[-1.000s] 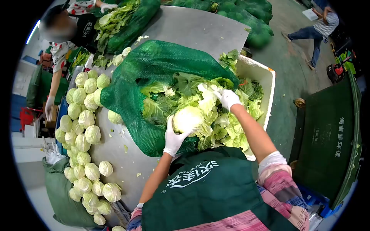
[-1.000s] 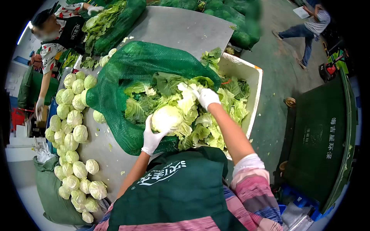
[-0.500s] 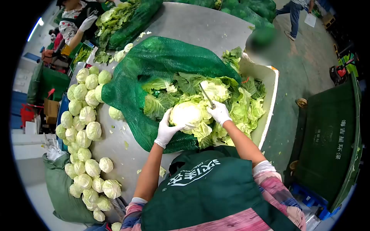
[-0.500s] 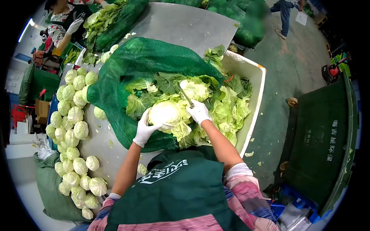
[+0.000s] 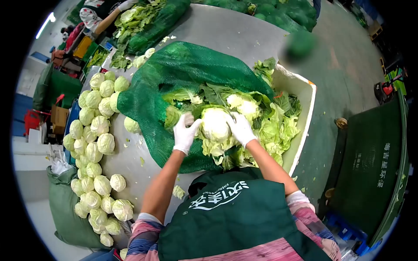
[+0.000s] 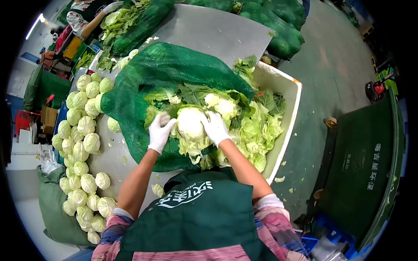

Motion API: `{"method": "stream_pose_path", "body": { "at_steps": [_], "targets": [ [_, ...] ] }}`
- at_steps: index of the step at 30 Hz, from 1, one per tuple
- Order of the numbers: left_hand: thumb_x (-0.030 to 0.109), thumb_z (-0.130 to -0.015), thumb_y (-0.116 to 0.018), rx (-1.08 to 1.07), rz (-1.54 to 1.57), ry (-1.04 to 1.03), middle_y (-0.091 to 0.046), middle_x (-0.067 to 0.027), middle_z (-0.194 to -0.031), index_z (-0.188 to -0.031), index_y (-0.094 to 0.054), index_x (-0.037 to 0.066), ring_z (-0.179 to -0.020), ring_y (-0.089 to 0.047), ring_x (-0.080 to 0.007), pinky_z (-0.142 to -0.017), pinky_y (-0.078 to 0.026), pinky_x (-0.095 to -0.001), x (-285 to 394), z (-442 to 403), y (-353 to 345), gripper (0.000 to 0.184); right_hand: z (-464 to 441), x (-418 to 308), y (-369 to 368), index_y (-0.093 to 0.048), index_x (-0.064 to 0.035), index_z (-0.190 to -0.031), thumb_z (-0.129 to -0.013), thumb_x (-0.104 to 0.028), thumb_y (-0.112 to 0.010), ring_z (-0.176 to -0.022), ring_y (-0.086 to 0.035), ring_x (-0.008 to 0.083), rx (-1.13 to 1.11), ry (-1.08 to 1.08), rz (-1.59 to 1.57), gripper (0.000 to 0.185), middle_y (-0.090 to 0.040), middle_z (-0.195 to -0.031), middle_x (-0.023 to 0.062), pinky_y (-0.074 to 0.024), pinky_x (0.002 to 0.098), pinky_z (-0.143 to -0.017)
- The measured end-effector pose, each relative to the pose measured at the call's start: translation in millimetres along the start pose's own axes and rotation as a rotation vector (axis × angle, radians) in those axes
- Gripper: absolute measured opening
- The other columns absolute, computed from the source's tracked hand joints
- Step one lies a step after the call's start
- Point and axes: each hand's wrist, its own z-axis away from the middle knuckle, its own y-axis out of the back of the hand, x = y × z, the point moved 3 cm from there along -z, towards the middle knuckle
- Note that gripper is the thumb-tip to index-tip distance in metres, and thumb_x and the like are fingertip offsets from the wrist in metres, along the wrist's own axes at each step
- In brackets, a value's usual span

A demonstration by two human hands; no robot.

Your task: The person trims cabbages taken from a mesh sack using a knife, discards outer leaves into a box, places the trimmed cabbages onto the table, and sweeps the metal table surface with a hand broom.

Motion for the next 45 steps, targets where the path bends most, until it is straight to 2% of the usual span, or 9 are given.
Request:
{"method": "stream_pose_path", "body": {
  "at_steps": [2,6,8,12,24,29,33,40,45],
  "targets": [
    [0.03,-0.078,-0.077,-0.163,0.237,0.226,-0.061,-0.0218,-0.114,-0.122,-0.049,-0.01,-0.105,-0.06,-0.0297,-0.093,-0.048,-0.0383,-42,7,-32,0.066,14,3,-7,-0.057,-0.002,-0.117,-0.092,-0.047,-0.05,-0.103,-0.056,0.039,0.003,-0.059,-0.023,0.052,-0.059,-0.109,0.0248,-0.0432,0.0432,-0.09],
    [0.044,-0.065,-0.082,0.058,-0.355,-0.049,-0.051,-0.0262,-0.12,-0.127,-0.042,-0.006,-0.115,-0.05,-0.0358,-0.099,-0.04,-0.0453,-6,39,-58,0.089,37,-13,8,-0.053,-0.003,-0.123,-0.093,-0.047,-0.049,-0.085,-0.062,0.0373,-0.178,-0.276,-0.358,0.054,-0.058,-0.102,0.0226,-0.0492,0.0436,-0.075],
    [0.045,-0.06,-0.083,0.075,-0.358,-0.034,-0.048,-0.0271,-0.121,-0.128,-0.04,-0.006,-0.119,-0.044,-0.038,-0.102,-0.036,-0.0471,-1,42,-63,0.095,43,-25,24,-0.045,-0.0087,-0.135,-0.093,-0.053,-0.046,-0.074,-0.064,0.036,0.077,0.222,0.286,0.061,-0.057,-0.099,0.0221,-0.0513,0.0425,-0.067],
    [0.032,-0.066,-0.074,0.024,-0.596,-0.311,-0.042,-0.0297,-0.127,-0.135,-0.038,-0.001,-0.12,-0.039,-0.044,-0.102,-0.034,-0.0479,23,35,-79,0.084,35,-58,32,-0.032,-0.0118,-0.146,-0.093,-0.055,-0.042,-0.081,-0.063,0.0408,-0.243,0.239,0.5,0.069,-0.06,-0.102,0.0228,-0.0516,0.0459,-0.072],
    [0.037,-0.055,-0.089,0.001,-0.109,-0.16,-0.042,-0.0267,-0.128,-0.136,-0.028,-0.009,-0.121,-0.042,-0.0384,-0.105,-0.034,-0.0447,-8,52,-55,0.112,-41,29,57,-0.064,-0.0046,-0.114,-0.087,-0.049,-0.059,-0.095,-0.064,0.037,-0.21,-0.043,0.328,0.052,-0.066,-0.102,0.0229,-0.049,0.0406,-0.086],
    [0.029,-0.059,-0.09,0.045,0.146,0.118,-0.047,-0.0238,-0.129,-0.135,-0.025,-0.008,-0.119,-0.05,-0.0279,-0.1,-0.042,-0.0351,-34,58,-50,0.107,6,-19,46,-0.059,-0.007,-0.124,-0.082,-0.054,-0.061,-0.1,-0.064,0.0311,-0.066,-0.009,-0.043,0.063,-0.065,-0.113,0.0173,-0.0488,0.0374,-0.09],
    [0.026,-0.061,-0.089,-0.021,0.188,0.11,-0.055,-0.0198,-0.119,-0.13,-0.03,-0.006,-0.107,-0.058,-0.0241,-0.09,-0.049,-0.0325,-29,51,-60,0.097,17,-36,16,-0.062,-0.0084,-0.118,-0.079,-0.059,-0.062,-0.104,-0.061,0.0319,0.049,0.045,0.311,0.064,-0.064,-0.105,0.0161,-0.0476,0.0404,-0.089],
    [0.013,-0.065,-0.086,-0.099,0.514,0.119,-0.052,-0.0192,-0.125,-0.134,-0.029,-0.006,-0.116,-0.053,-0.0238,-0.097,-0.047,-0.0346,-54,59,-42,0.092,-17,34,8,-0.067,-0.0095,-0.088,-0.087,-0.044,-0.059,-0.077,-0.065,0.0338,0.037,-0.12,0.269,0.036,-0.067,-0.082,0.0168,-0.0505,0.0422,-0.072],
    [0.014,-0.062,-0.088,-0.204,0.448,0.074,-0.051,-0.0183,-0.127,-0.133,-0.036,-0.005,-0.117,-0.053,-0.0247,-0.097,-0.047,-0.0366,-21,48,-28,0.09,1,20,35,-0.059,-0.0056,-0.118,-0.086,-0.055,-0.056,-0.1,-0.061,0.035,0.026,-0.1,0.172,0.059,-0.06,-0.117,0.0192,-0.0465,0.0432,-0.087]
  ]
}}
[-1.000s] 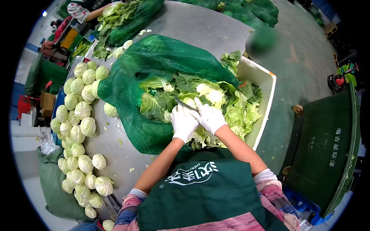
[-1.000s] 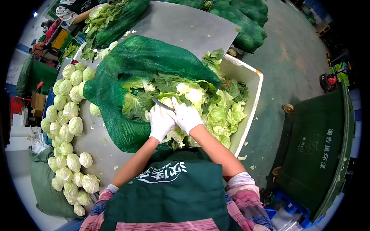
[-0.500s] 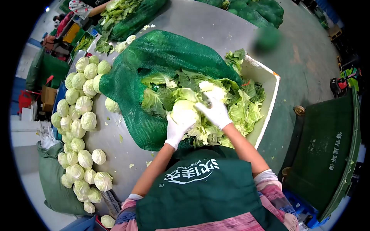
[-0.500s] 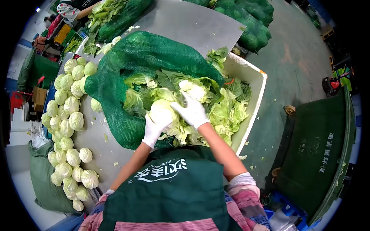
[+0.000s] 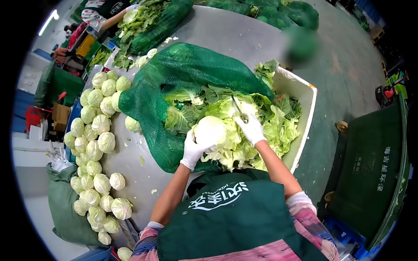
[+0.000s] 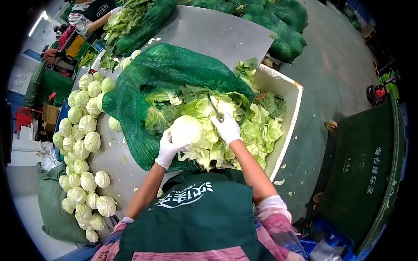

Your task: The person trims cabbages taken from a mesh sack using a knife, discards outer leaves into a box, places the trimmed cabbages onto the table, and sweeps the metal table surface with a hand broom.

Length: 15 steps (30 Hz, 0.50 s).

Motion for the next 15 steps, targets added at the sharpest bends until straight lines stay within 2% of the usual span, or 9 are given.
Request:
{"method": "stream_pose_path", "body": {
  "at_steps": [1,3,4,5,6,8,10,13,15],
  "targets": [
    [0.014,-0.062,-0.088,-0.002,0.0,0.0,-0.051,-0.0183,-0.127,-0.133,-0.036,-0.005,-0.117,-0.053,-0.0247,-0.097,-0.047,-0.0366,9,-2,-4,0.09,10,-1,6,-0.053,-0.0069,-0.128,-0.089,-0.055,-0.051,-0.1,-0.061,0.0357,0.178,0.099,0.06,0.062,-0.056,-0.124,0.0212,-0.0464,0.0432,-0.088],
    [0.028,-0.052,-0.09,0.006,-0.666,-0.308,-0.052,-0.0196,-0.124,-0.135,-0.036,-0.003,-0.116,-0.052,-0.0309,-0.099,-0.042,-0.0418,35,-1,-22,0.104,24,-10,17,-0.051,-0.0086,-0.132,-0.093,-0.047,-0.05,-0.096,-0.063,0.0354,0.193,0.21,-0.01,0.054,-0.064,-0.105,0.0229,-0.0484,0.0418,-0.085],
    [0.04,-0.046,-0.088,-0.022,-0.805,-0.276,-0.05,-0.0215,-0.126,-0.138,-0.036,-0.001,-0.118,-0.047,-0.0361,-0.102,-0.036,-0.045,41,-2,-33,0.113,32,-17,21,-0.048,-0.01,-0.134,-0.094,-0.047,-0.047,-0.089,-0.064,0.0354,0.107,0.245,0.044,0.055,-0.065,-0.099,0.0217,-0.0498,0.0432,-0.078],
    [0.04,-0.046,-0.088,-0.034,-0.802,-0.281,-0.05,-0.0215,-0.126,-0.138,-0.036,-0.001,-0.118,-0.047,-0.0361,-0.102,-0.036,-0.045,37,-5,-42,0.113,39,-24,24,-0.044,-0.0115,-0.137,-0.095,-0.048,-0.044,-0.081,-0.065,0.0354,0.026,0.278,0.098,0.056,-0.067,-0.093,0.0205,-0.0511,0.0445,-0.072],
    [0.04,-0.047,-0.088,-0.039,-0.901,-0.298,-0.049,-0.0224,-0.126,-0.137,-0.036,-0.003,-0.118,-0.047,-0.0362,-0.102,-0.036,-0.0438,33,-9,-50,0.112,46,-28,24,-0.043,-0.0132,-0.139,-0.095,-0.048,-0.044,-0.071,-0.065,0.0346,-0.01,0.3,0.168,0.056,-0.067,-0.079,0.0163,-0.0514,0.0439,-0.063],
    [0.041,-0.049,-0.087,-0.035,-1.043,-0.3,-0.047,-0.0217,-0.126,-0.134,-0.038,-0.003,-0.12,-0.042,-0.0367,-0.103,-0.035,-0.0432,26,-12,-61,0.108,56,-27,17,-0.032,-0.0136,-0.145,-0.095,-0.048,-0.044,-0.069,-0.065,0.0336,-0.067,0.343,0.246,0.062,-0.067,-0.079,0.0147,-0.0508,0.0442,-0.06],
    [0.041,-0.049,-0.087,-0.056,-1.04,-0.286,-0.047,-0.0208,-0.126,-0.133,-0.038,-0.003,-0.119,-0.042,-0.0366,-0.102,-0.035,-0.0435,29,-10,-63,0.107,60,-27,13,-0.024,-0.0126,-0.148,-0.095,-0.048,-0.043,-0.068,-0.064,0.0328,-0.099,0.397,0.293,0.066,-0.067,-0.078,0.0136,-0.0502,0.0445,-0.058],
    [0.042,-0.05,-0.085,-0.11,-1.073,-0.238,-0.046,-0.0209,-0.129,-0.134,-0.037,-0.007,-0.117,-0.043,-0.0353,-0.1,-0.035,-0.0455,31,-9,-65,0.109,60,-35,15,-0.025,-0.0117,-0.148,-0.096,-0.048,-0.041,-0.065,-0.064,0.0312,-0.038,0.42,0.316,0.065,-0.067,-0.076,0.0123,-0.0503,0.043,-0.055],
    [0.043,-0.051,-0.086,-0.021,-1.02,-0.321,-0.05,-0.0185,-0.122,-0.131,-0.04,-0.004,-0.115,-0.045,-0.0349,-0.1,-0.035,-0.0441,24,-7,-63,0.104,57,-38,15,-0.028,-0.0116,-0.147,-0.096,-0.048,-0.04,-0.062,-0.064,0.0293,-0.084,0.391,0.416,0.063,-0.066,-0.073,0.0109,-0.05,0.0418,-0.052]
  ]
}}
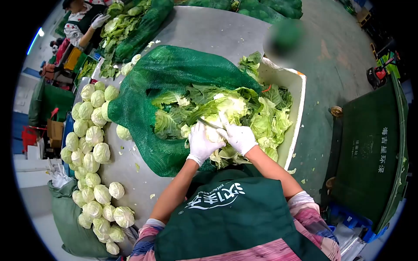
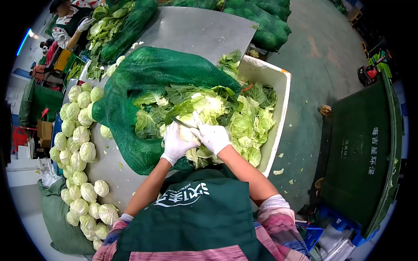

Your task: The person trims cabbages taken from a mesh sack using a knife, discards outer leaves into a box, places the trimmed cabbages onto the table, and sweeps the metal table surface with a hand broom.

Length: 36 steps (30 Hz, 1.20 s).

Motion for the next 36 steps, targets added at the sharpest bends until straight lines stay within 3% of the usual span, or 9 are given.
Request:
{"method": "stream_pose_path", "body": {
  "at_steps": [6,9,11,18,19,24,25,30,36],
  "targets": [
    [0.048,-0.051,-0.085,0.053,-0.117,0.028,-0.049,-0.0206,-0.128,-0.138,-0.034,-0.007,-0.117,-0.045,-0.0345,-0.101,-0.034,-0.0454,4,3,-9,0.115,-6,4,-11,-0.037,-0.013,-0.142,-0.096,-0.048,-0.041,-0.058,-0.064,0.0282,0.137,0.027,0.037,0.058,-0.064,-0.066,0.01,-0.0496,0.0399,-0.05],
    [0.044,-0.052,-0.086,-0.03,-0.12,0.055,-0.045,-0.0217,-0.134,-0.14,-0.03,-0.007,-0.12,-0.044,-0.0344,-0.101,-0.034,-0.0443,10,6,-8,0.116,-13,16,-5,-0.064,-0.0115,-0.106,-0.096,-0.048,-0.04,-0.059,-0.064,0.0291,0.134,0.092,0.057,0.044,-0.064,-0.065,0.0106,-0.0507,0.0398,-0.052],
    [0.036,-0.053,-0.087,-0.013,-0.13,-0.084,-0.043,-0.0207,-0.137,-0.141,-0.028,-0.006,-0.122,-0.043,-0.0338,-0.101,-0.034,-0.043,13,20,-2,0.115,-37,53,13,-0.065,-0.0115,-0.089,-0.096,-0.049,-0.039,-0.059,-0.064,0.0297,-0.001,-0.09,0.102,0.046,-0.064,-0.066,0.0114,-0.0512,0.0401,-0.053],
    [0.022,-0.052,-0.088,-0.032,-0.096,-0.215,-0.041,-0.0224,-0.138,-0.144,-0.027,-0.001,-0.126,-0.04,-0.0355,-0.104,-0.034,-0.0428,11,37,6,0.113,-44,107,4,-0.059,-0.0164,-0.127,-0.093,-0.054,-0.046,-0.091,-0.063,0.0382,0.057,-0.442,-0.172,0.052,-0.067,-0.096,0.0223,-0.0497,0.045,-0.079],
    [0.019,-0.05,-0.089,-0.011,-0.009,-0.172,-0.041,-0.0227,-0.138,-0.144,-0.026,-0.002,-0.126,-0.04,-0.0361,-0.105,-0.034,-0.0422,2,40,8,0.114,-35,90,-1,-0.051,-0.0144,-0.135,-0.092,-0.057,-0.046,-0.088,-0.064,0.0384,0.211,-0.398,-0.232,0.061,-0.066,-0.092,0.0243,-0.0501,0.0444,-0.077],
    [0.023,-0.051,-0.091,-0.007,0.196,-0.036,-0.045,-0.024,-0.134,-0.142,-0.027,-0.007,-0.122,-0.046,-0.0376,-0.104,-0.039,-0.0404,-29,41,13,0.115,-1,14,5,-0.001,-0.0024,-0.15,-0.078,-0.071,-0.053,-0.092,-0.065,0.0378,-0.176,-0.367,-0.388,0.113,-0.066,-0.105,0.0218,-0.051,0.04,-0.08],
    [0.024,-0.053,-0.091,-0.002,0.131,-0.055,-0.046,-0.025,-0.133,-0.141,-0.027,-0.009,-0.121,-0.047,-0.0372,-0.103,-0.04,-0.0397,-33,43,12,0.114,-2,17,-63,0.001,-0.003,-0.15,-0.074,-0.072,-0.057,-0.091,-0.065,0.0379,0.245,-0.223,-0.28,0.117,-0.065,-0.108,0.0214,-0.0507,0.0402,-0.079],
    [0.02,-0.051,-0.091,-0.018,0.257,-0.001,-0.044,-0.0235,-0.135,-0.142,-0.025,-0.007,-0.125,-0.044,-0.0372,-0.105,-0.037,-0.0399,-49,53,9,0.115,-11,18,-58,-0.028,-0.0088,-0.146,-0.086,-0.046,-0.059,-0.079,-0.065,0.0369,0.162,-0.378,-0.516,0.077,-0.066,-0.084,0.0208,-0.05,0.0435,-0.071],
    [0.018,-0.054,-0.089,-0.007,0.167,0.023,-0.04,-0.0231,-0.136,-0.144,-0.02,-0.004,-0.13,-0.033,-0.0385,-0.11,-0.029,-0.0422,-53,70,6,0.116,-28,42,-83,-0.028,-0.0162,-0.146,-0.084,-0.04,-0.063,-0.075,-0.064,0.0389,0.137,-0.407,-0.355,0.076,-0.067,-0.083,0.0205,-0.0501,0.0466,-0.068]
  ]
}}
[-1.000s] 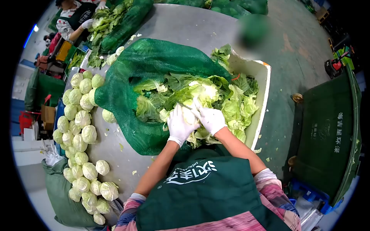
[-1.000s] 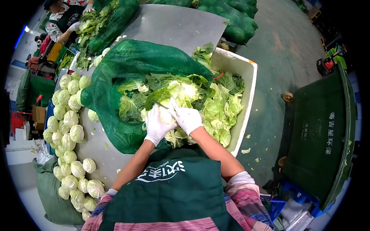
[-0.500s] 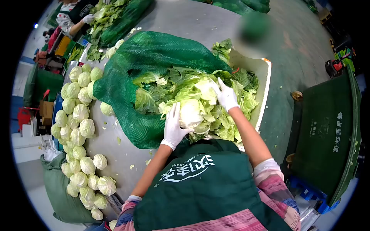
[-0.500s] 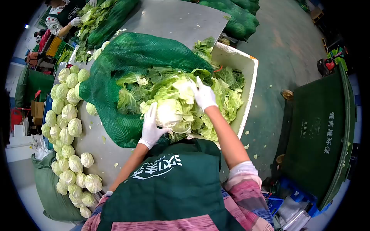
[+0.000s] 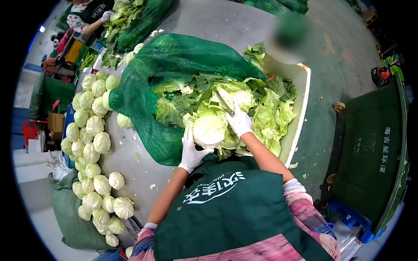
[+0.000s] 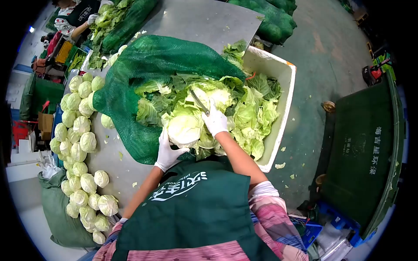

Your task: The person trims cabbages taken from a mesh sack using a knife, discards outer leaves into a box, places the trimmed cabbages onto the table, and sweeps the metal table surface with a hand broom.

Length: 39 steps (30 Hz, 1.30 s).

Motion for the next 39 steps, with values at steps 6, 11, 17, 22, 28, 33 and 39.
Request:
{"method": "stream_pose_path", "body": {
  "at_steps": [6,11,17,22,28,33,39],
  "targets": [
    [0.022,-0.073,-0.082,-0.023,0.839,0.649,-0.045,-0.0168,-0.134,-0.131,-0.035,0.0,-0.11,-0.056,-0.0225,-0.084,-0.052,-0.0281,9,-10,-30,0.077,27,-36,31,-0.021,-0.0028,-0.148,-0.081,-0.049,-0.065,-0.09,-0.064,0.0388,-0.089,-0.019,-0.184,0.093,-0.063,-0.107,0.0267,-0.0508,0.0439,-0.074],
    [0.03,-0.05,-0.09,0.152,0.121,0.257,-0.04,-0.0255,-0.127,-0.137,-0.029,-0.007,-0.118,-0.042,-0.0394,-0.101,-0.037,-0.0434,40,-13,-28,0.113,48,-78,69,-0.028,-0.0047,-0.146,-0.074,-0.064,-0.063,-0.092,-0.063,0.0378,0.056,0.358,0.146,0.099,-0.051,-0.126,0.0238,-0.0521,0.0421,-0.078],
    [0.023,-0.051,-0.09,0.081,0.036,0.079,-0.039,-0.0207,-0.131,-0.138,-0.03,0.0,-0.123,-0.039,-0.0377,-0.107,-0.032,-0.043,45,-7,-22,0.108,9,-33,46,-0.065,-0.0111,-0.103,-0.082,-0.041,-0.059,-0.088,-0.065,0.0322,-0.183,0.085,0.072,0.037,-0.067,-0.099,0.0155,-0.0511,0.0412,-0.077],
    [0.025,-0.057,-0.09,0.112,0.234,-0.045,-0.036,-0.0204,-0.134,-0.142,-0.026,-0.003,-0.123,-0.041,-0.0335,-0.106,-0.036,-0.0398,10,0,-13,0.11,8,9,35,-0.067,-0.0099,-0.105,-0.082,-0.043,-0.063,-0.088,-0.065,0.0332,-0.206,-0.019,0.009,0.04,-0.069,-0.093,0.0144,-0.0508,0.0425,-0.075],
    [0.024,-0.055,-0.089,0.079,0.216,0.096,-0.035,-0.0226,-0.132,-0.143,-0.023,-0.002,-0.125,-0.037,-0.0368,-0.107,-0.034,-0.0407,14,-5,-18,0.114,38,-49,43,-0.066,-0.0108,-0.109,-0.08,-0.061,-0.058,-0.087,-0.063,0.0334,-0.034,0.154,-0.08,0.059,-0.066,-0.089,0.0132,-0.048,0.0419,-0.077],
    [0.029,-0.058,-0.089,0.106,0.259,-0.031,-0.035,-0.0231,-0.135,-0.143,-0.022,-0.005,-0.125,-0.041,-0.0347,-0.107,-0.035,-0.0402,14,-11,-20,0.113,30,-25,31,-0.063,-0.0062,-0.114,-0.087,-0.053,-0.055,-0.089,-0.063,0.0354,-0.099,-0.001,-0.154,0.055,-0.066,-0.091,0.0203,-0.0481,0.0427,-0.08],
    [0.031,-0.056,-0.087,0.096,0.249,0.133,-0.039,-0.0244,-0.131,-0.141,-0.026,-0.003,-0.121,-0.04,-0.0389,-0.103,-0.037,-0.0431,31,-29,-19,0.11,56,-48,63,-0.041,-0.0092,-0.141,-0.091,-0.05,-0.052,-0.065,-0.063,0.0372,-0.081,0.267,0.122,0.065,-0.065,-0.075,0.0198,-0.0501,0.0437,-0.061]
  ]
}}
